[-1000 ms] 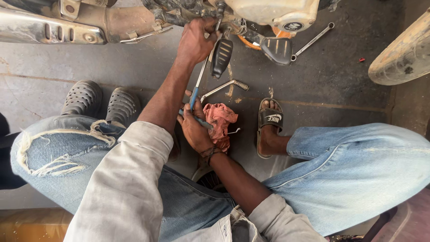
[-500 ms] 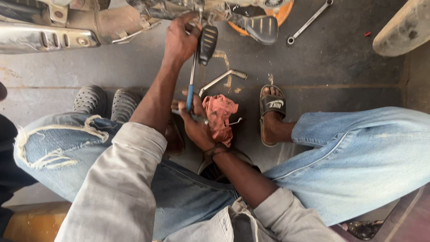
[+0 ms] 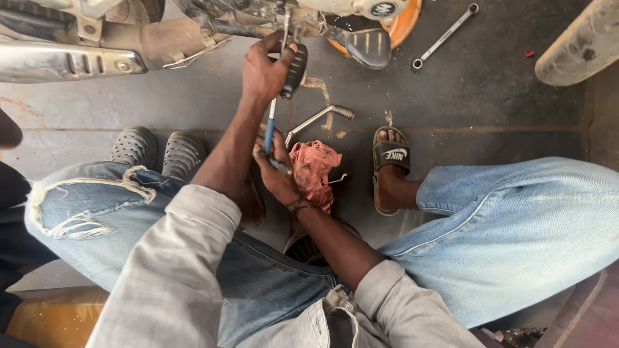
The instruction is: The person uses a socket T-handle wrench and a screwdriver to loosen and remove bolts from a motorcycle engine casing while working near the exhaust pipe.
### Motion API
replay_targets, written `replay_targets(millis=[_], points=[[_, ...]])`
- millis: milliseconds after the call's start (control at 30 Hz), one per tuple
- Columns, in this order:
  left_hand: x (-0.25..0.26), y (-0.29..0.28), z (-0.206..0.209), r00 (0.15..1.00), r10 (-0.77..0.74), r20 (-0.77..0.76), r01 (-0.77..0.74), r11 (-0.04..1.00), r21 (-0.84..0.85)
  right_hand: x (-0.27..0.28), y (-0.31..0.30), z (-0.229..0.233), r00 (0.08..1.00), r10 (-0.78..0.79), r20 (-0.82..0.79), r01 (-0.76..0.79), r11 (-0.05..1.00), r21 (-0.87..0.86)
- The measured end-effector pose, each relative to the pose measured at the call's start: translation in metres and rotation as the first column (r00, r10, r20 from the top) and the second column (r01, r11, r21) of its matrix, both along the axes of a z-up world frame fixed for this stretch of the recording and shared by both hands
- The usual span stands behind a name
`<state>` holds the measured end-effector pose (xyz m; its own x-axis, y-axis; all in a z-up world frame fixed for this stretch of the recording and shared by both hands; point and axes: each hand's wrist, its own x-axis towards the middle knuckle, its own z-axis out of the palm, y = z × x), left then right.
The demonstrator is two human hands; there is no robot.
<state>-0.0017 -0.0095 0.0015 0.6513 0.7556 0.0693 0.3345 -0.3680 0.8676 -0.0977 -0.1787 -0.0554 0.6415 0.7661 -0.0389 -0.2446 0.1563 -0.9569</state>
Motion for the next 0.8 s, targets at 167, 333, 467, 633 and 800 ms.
replay_targets(millis=[167,333,467,633,800], points=[[0.001,-0.003,0.001,1.000,0.003,-0.001,-0.003,0.999,-0.045,0.000,-0.003,-0.006,0.998,0.010,0.056,-0.008,0.999,-0.048],[0.001,-0.012,0.011,0.997,0.039,0.065,-0.032,0.994,-0.108,0.003,0.001,-0.012,0.991,-0.055,0.125,0.071,0.989,-0.127],[0.000,-0.017,0.015,0.993,0.092,0.067,-0.081,0.985,-0.153,0.004,-0.002,-0.021,0.960,-0.041,0.278,0.137,0.932,-0.336],[0.003,-0.018,0.022,0.981,0.185,0.051,-0.165,0.949,-0.269,0.058,-0.014,-0.029,0.571,0.443,-0.691,0.122,0.787,0.605],[0.007,-0.014,0.018,0.991,0.125,0.051,-0.108,0.959,-0.261,0.034,-0.003,0.009,0.704,0.019,-0.710,0.122,0.982,0.146]])
